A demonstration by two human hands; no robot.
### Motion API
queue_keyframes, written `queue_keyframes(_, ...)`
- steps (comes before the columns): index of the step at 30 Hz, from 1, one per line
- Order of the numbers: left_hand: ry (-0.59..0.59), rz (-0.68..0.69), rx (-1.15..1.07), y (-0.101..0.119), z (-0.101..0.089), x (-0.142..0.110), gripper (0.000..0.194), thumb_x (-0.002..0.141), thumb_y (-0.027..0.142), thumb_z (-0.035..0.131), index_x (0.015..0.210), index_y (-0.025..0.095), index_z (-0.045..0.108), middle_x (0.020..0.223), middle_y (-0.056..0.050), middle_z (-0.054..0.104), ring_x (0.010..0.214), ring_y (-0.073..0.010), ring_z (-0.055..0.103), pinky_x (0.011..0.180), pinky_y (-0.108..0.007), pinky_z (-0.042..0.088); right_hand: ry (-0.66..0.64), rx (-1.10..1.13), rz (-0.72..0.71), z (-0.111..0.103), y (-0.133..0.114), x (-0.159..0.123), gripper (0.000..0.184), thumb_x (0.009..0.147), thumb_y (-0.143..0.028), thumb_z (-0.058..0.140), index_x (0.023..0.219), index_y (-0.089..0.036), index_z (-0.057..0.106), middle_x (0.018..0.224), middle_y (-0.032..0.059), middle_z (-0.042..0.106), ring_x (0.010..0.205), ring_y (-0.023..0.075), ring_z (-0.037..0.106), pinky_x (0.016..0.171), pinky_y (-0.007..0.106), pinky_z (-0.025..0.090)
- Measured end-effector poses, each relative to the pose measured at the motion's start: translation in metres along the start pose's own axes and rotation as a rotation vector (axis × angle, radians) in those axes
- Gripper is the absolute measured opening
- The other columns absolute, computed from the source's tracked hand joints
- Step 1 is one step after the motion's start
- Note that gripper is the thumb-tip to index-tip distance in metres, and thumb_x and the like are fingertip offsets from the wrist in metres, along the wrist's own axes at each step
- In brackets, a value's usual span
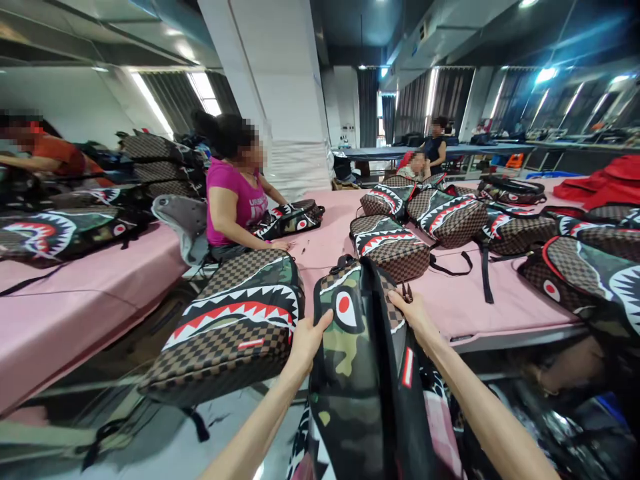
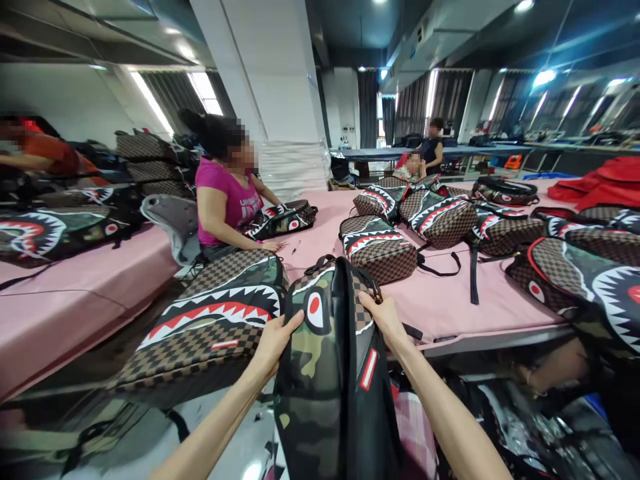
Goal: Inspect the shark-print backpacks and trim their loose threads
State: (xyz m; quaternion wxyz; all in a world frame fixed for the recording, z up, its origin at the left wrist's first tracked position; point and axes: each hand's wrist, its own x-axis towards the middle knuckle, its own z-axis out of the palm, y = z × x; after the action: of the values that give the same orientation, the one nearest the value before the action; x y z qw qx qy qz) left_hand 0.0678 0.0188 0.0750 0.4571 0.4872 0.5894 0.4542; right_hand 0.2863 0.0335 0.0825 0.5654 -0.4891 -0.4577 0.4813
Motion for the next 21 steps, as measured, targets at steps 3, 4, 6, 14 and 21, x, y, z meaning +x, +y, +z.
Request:
queue_keyframes(3,0.128,0.184,0.097,0.041,-0.01,-0.042,0.041,0.071,0.055,0.054,0.067,0.015,0.059,0.061,-0.002,0.063,0.061,-0.0187,0.058,0.056,-0.028,0.047,-0.004,-0.019,-0.254,-0.009,-0.065,-0.029,0.036,0.069,-0.048,0.064,0.09,-0.018,0.065,0.077,0.003,0.067,0.067,0.0175,0.061,0.06,0.029,0.05)
queue_keyframes(4,0.219,0.268,0.18,0.057,-0.014,-0.055,0.04,0.072,0.056,0.053,0.063,0.017,0.057,0.058,0.0,0.06,0.058,-0.017,0.055,0.054,-0.027,0.045,0.024,-0.04,-0.357,-0.014,-0.089,-0.036,0.038,0.069,-0.049,0.064,0.094,-0.02,0.065,0.08,0.0031,0.067,0.07,0.0186,0.061,0.061,0.03,0.05)
queue_keyframes(6,0.422,0.432,0.345,0.084,-0.021,-0.071,0.042,0.074,0.056,0.049,0.056,0.019,0.053,0.049,0.002,0.051,0.049,-0.0143,0.048,0.05,-0.027,0.04,0.09,-0.084,-0.524,-0.025,-0.127,-0.045,0.042,0.069,-0.052,0.063,0.1,-0.024,0.065,0.083,0.0043,0.067,0.074,0.0207,0.062,0.062,0.032,0.051)
queue_keyframes(14,0.299,0.685,0.461,0.052,0.021,-0.03,0.038,0.085,0.044,0.039,0.082,0.016,0.064,0.065,-0.006,0.066,0.052,-0.017,0.057,0.053,-0.027,0.044,0.094,-0.216,-0.402,-0.069,-0.062,-0.015,0.041,0.072,-0.043,0.062,0.107,-0.022,0.064,0.088,0.0051,0.069,0.071,0.0201,0.063,0.059,0.031,0.053)
queue_keyframes(21,0.274,0.786,0.581,0.019,0.05,-0.004,0.042,0.088,0.045,0.036,0.095,0.015,0.065,0.068,-0.01,0.069,0.057,-0.022,0.064,0.055,-0.03,0.045,0.425,-0.574,-0.695,-0.074,-0.075,-0.012,0.023,0.078,-0.026,0.058,0.099,-0.022,0.067,0.098,0.0075,0.069,0.088,0.0219,0.064,0.078,0.038,0.053)
